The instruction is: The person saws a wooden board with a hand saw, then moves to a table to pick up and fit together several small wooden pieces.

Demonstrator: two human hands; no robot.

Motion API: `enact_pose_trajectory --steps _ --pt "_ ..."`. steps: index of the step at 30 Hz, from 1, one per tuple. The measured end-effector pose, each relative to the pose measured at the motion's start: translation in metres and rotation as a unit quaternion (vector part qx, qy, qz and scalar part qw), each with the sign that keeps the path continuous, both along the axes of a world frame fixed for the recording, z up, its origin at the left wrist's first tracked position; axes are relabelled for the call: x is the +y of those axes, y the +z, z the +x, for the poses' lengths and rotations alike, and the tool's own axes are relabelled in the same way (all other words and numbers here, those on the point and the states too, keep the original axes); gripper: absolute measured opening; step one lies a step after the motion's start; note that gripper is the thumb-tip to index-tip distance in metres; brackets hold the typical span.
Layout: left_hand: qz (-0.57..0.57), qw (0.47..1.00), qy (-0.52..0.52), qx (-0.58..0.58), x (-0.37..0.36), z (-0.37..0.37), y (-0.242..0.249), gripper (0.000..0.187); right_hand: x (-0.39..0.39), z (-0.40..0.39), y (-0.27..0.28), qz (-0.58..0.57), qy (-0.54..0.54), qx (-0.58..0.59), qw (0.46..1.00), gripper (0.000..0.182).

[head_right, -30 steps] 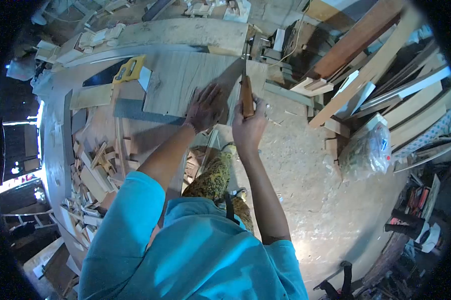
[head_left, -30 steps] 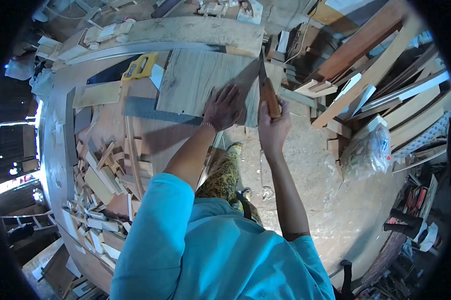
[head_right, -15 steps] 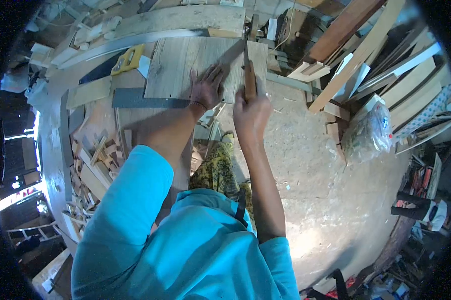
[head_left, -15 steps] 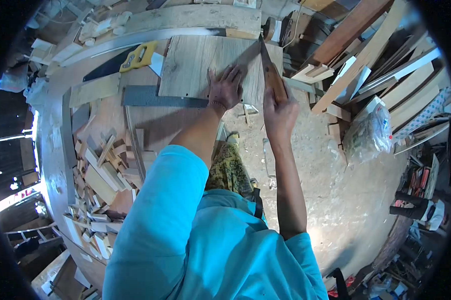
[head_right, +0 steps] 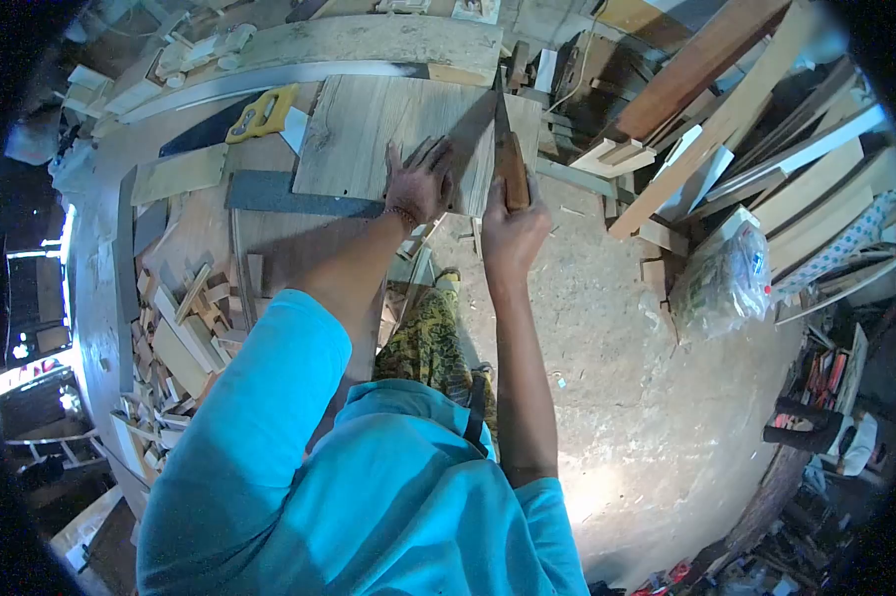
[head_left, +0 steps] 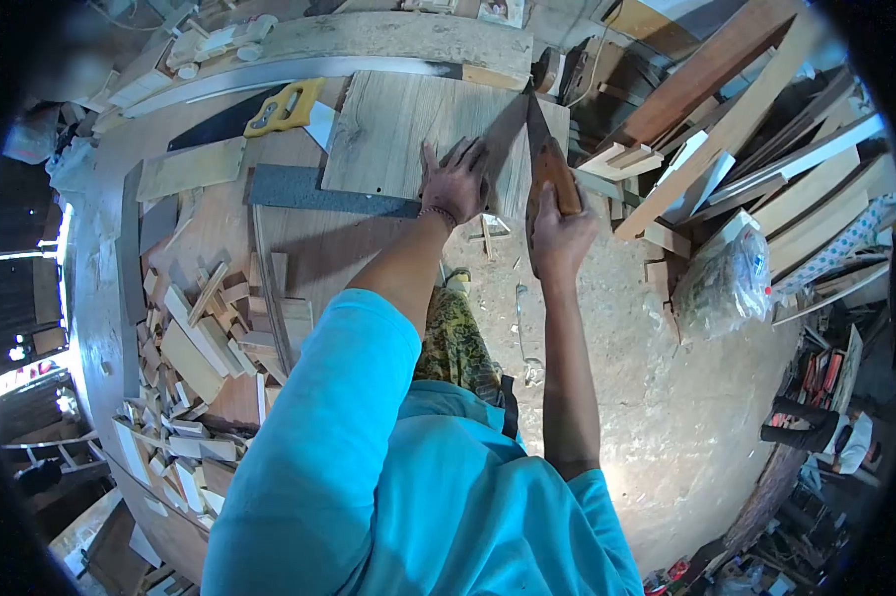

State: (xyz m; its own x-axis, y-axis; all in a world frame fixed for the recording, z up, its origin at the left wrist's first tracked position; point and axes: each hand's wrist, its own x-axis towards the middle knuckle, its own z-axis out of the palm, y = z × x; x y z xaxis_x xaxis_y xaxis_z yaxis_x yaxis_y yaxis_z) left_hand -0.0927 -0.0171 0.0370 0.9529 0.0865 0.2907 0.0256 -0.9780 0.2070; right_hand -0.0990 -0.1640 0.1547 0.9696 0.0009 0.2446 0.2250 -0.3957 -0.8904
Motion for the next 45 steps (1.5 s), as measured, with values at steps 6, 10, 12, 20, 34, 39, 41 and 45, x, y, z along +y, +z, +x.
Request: enact_pose_trajectory --steps 6,10,12,20,34,39,41,45 --pt "0.006 0.999 0.005 0.032 -0.003 0.001 0.007 0.044 -0.008 -0.056 0.017 -0.039 0.007 -0.023 0.999 0.035" --pt "-0.009 1.000 0.002 0.005 -0.004 -0.003 0.002 0.041 -0.014 -0.030 0.009 -0.032 0.010 -0.023 0.999 0.031" --pt "-0.011 1.000 0.003 -0.025 -0.001 -0.002 -0.001 0.038 0.005 0.021 -0.004 -0.054 0.015 -0.015 0.998 0.026" --pt "-0.012 0.998 0.012 0.068 0.007 0.005 0.023 0.040 0.003 0.007 -0.013 -0.036 0.038 -0.029 0.998 0.033" --pt "0.005 0.999 0.017 0.040 -0.003 0.000 0.004 0.043 0.023 0.045 -0.013 -0.055 -0.004 0.014 0.998 0.027" --pt "-0.004 0.998 0.014 0.058 0.003 -0.004 0.007 0.047 -0.007 -0.028 -0.006 -0.067 0.015 -0.034 0.997 0.034" --pt "0.009 0.999 0.013 0.042 -0.002 0.004 0.011 0.045 -0.021 -0.059 0.005 -0.045 0.014 -0.025 0.999 0.039" --pt "0.007 0.999 0.017 0.048 -0.001 0.000 0.008 0.043 -0.021 -0.067 0.010 0.004 0.000 0.039 0.999 0.037"
